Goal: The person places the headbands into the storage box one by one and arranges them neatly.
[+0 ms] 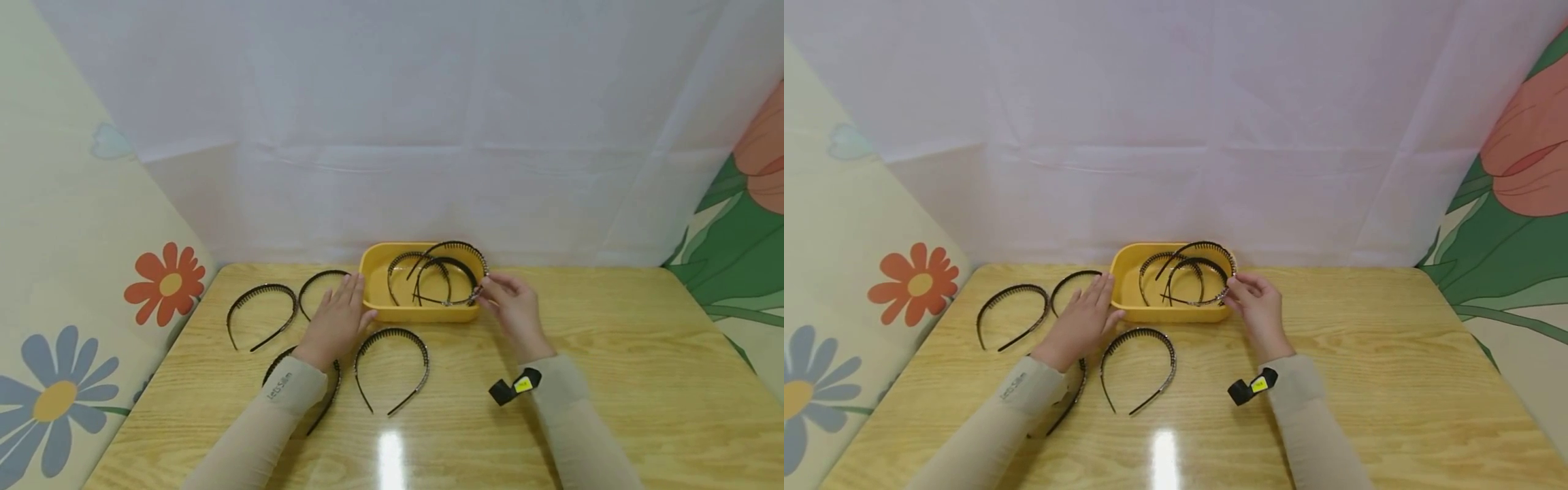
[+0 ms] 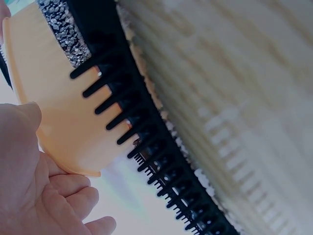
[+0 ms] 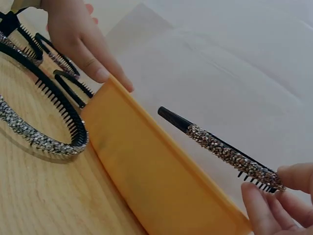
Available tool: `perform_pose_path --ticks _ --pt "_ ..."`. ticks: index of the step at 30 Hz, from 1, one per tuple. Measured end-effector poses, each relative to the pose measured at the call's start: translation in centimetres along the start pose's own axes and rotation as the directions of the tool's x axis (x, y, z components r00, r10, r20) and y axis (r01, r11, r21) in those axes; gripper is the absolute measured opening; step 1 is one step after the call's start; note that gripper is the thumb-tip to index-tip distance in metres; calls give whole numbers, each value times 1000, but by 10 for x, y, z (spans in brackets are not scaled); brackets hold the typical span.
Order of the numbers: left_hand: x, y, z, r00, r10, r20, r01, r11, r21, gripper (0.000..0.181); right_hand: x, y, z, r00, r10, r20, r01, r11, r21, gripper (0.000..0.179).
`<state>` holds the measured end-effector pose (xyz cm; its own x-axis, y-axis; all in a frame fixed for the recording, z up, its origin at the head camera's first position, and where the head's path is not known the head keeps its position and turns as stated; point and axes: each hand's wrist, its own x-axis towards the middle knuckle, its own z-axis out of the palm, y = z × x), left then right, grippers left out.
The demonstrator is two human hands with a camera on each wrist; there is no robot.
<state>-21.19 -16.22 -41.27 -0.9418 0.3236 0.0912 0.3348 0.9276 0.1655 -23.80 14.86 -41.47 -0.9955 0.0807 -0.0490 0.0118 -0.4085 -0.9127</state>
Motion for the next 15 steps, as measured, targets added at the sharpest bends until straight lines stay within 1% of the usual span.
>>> perform_pose_path --ticks 3,6,11,15 --pt "-1 0 -1 1000 1 -3 -1 1000 4 74 0 2 3 1000 -5 -19 5 1000 -8 13" --pt "-1 0 -1 1000 -2 4 2 1000 8 74 1 4 4 999 -4 -34 4 1000 -27 19" --pt "-1 0 -1 1000 -1 2 1 1000 4 74 2 5 6 999 -15 -50 10 995 -96 31" --pt "0 0 0 1000 3 -5 -3 1000 5 75 2 5 8 997 -37 -66 24 983 -179 32"
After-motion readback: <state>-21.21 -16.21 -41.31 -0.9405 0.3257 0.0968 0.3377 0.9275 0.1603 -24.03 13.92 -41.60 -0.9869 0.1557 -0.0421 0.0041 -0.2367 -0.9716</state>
